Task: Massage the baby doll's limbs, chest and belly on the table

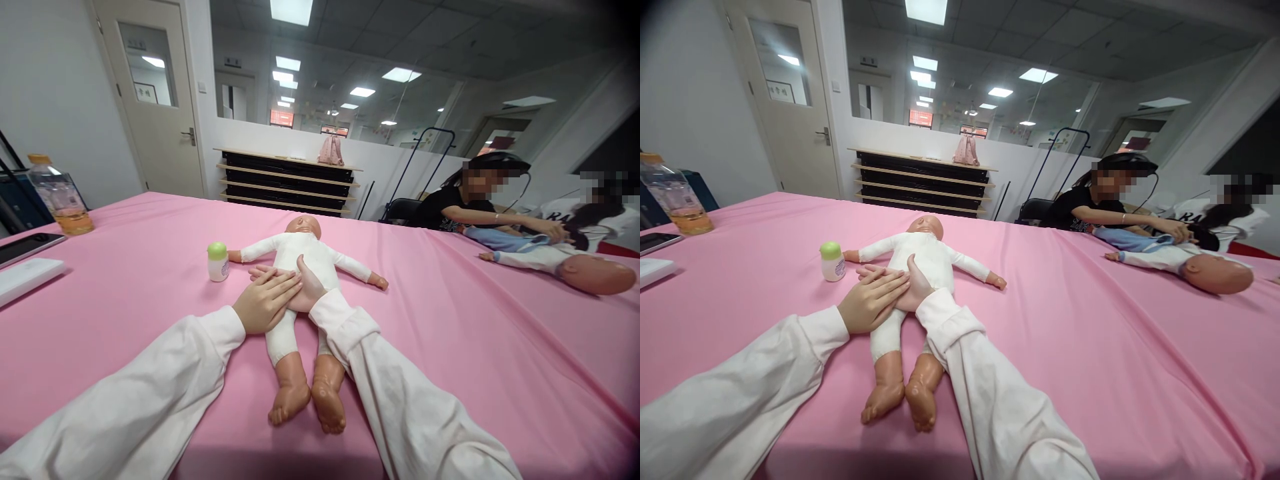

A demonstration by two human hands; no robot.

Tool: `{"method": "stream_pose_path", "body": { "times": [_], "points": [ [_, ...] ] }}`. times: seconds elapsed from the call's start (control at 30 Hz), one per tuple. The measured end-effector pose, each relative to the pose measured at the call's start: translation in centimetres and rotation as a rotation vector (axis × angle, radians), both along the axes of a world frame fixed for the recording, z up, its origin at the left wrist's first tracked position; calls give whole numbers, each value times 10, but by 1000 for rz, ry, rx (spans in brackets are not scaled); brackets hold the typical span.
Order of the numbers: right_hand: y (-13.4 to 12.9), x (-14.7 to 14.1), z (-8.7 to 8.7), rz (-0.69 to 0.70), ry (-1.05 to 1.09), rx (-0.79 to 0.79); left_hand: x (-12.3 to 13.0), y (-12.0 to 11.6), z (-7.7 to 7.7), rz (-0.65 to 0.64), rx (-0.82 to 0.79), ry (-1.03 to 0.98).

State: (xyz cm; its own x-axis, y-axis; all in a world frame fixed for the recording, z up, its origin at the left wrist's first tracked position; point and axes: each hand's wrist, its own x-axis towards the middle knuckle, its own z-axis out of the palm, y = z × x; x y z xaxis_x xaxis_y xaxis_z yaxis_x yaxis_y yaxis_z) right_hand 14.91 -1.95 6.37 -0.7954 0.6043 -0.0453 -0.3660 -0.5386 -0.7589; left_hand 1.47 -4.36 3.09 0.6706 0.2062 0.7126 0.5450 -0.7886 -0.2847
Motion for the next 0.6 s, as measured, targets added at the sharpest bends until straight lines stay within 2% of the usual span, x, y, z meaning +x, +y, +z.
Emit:
{"method": "stream_pose_path", "body": {
  "times": [0.17,0.37,0.5,0.6],
  "points": [
    [3,1,-1,15,-12,-51,0,2,-6,-100,56,29],
    [1,-2,-2,22,14,-39,1,-1,-1,-11,68,-30],
    [2,3,7,-89,-21,60,-2,-3,-2,-53,121,-40],
    [9,21,21,-259,-83,213,-5,-5,-2,-49,137,-53]
  ]
}}
